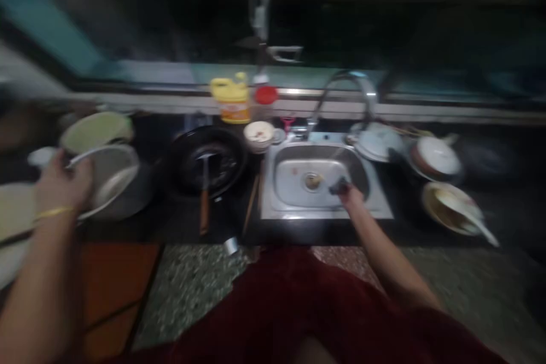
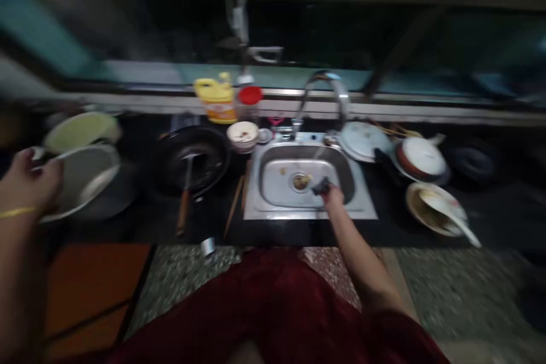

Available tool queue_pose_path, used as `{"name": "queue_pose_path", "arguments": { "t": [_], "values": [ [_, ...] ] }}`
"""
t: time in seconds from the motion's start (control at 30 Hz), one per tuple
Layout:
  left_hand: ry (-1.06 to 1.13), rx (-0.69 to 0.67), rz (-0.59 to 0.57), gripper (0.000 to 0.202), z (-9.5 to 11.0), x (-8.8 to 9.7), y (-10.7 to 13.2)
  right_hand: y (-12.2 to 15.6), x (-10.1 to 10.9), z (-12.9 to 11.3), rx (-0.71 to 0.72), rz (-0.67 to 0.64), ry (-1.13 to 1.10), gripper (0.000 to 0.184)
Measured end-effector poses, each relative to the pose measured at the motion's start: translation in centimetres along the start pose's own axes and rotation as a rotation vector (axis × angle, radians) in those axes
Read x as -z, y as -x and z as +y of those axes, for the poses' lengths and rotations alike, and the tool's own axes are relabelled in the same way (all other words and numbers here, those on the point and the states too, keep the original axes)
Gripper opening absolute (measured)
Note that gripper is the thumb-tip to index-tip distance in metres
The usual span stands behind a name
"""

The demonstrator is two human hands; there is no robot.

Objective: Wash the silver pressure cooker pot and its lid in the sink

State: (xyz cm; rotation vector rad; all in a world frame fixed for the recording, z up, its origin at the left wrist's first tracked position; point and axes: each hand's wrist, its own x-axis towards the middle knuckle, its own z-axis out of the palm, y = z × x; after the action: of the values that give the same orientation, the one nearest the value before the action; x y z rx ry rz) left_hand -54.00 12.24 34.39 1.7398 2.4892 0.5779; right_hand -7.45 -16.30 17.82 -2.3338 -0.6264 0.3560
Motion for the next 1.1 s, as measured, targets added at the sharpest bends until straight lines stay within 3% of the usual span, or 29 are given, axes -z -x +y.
{"name": "queue_pose_path", "arguments": {
  "t": [0.07, 0.1, 0.17, 0.2, 0.3, 0.37, 0.43, 0.5, 0.6, 0.7, 0.93, 1.1],
  "values": [
    [0.122, -0.355, -0.281, 0.04, 6.9, -2.2, 5.2, -2.9, 0.1, 1.8, -0.146, 0.084, -0.18, 0.015],
    [0.211, -0.533, -0.455, 0.037, 10.3, -3.9, 9.1, -4.3, 0.0, 2.6, -0.297, 0.091, -0.503, 0.01],
    [0.441, -0.807, -0.77, 0.034, 16.8, -8.3, 18.5, -6.4, -0.3, 3.7, -0.466, 0.039, -0.934, 0.008],
    [0.524, -0.859, -0.912, 0.038, 19.8, -11.0, 23.5, -7.0, -0.5, 3.9, -0.51, -0.003, -1.086, 0.009],
    [0.782, -0.732, -1.037, 0.05, 27.5, -19.7, 35.9, -7.9, -0.3, 4.6, -0.426, -0.201, -1.245, 0.009],
    [0.869, -0.49, -1.146, 0.044, 31.1, -24.3, 41.3, -8.8, 1.3, 6.0, -0.268, -0.372, -1.206, 0.016],
    [0.932, -0.264, -1.245, 0.039, 33.3, -27.2, 44.6, -10.5, 4.2, 8.5, -0.114, -0.463, -1.01, 0.025],
    [0.969, -0.133, -1.283, 0.035, 34.3, -28.4, 46.2, -12.9, 7.9, 11.9, -0.002, -0.366, -0.668, 0.028],
    [0.972, -0.044, -1.239, 0.033, 34.2, -28.5, 46.0, -16.7, 12.7, 16.9, 0.061, -0.041, -0.046, 0.045],
    [0.938, 0.022, -1.167, 0.035, 32.7, -28.0, 44.7, -19.2, 14.7, 19.9, 0.061, 0.081, 0.405, 0.061],
    [0.858, 0.09, -1.079, 0.034, 29.0, -26.1, 43.3, -21.1, 14.8, 21.0, 0.103, 0.08, 0.631, 0.039],
    [0.838, 0.064, -1.054, 0.029, 27.2, -25.4, 42.8, -20.4, 15.3, 21.3, 0.197, 0.058, 0.688, 0.044]
  ]
}}
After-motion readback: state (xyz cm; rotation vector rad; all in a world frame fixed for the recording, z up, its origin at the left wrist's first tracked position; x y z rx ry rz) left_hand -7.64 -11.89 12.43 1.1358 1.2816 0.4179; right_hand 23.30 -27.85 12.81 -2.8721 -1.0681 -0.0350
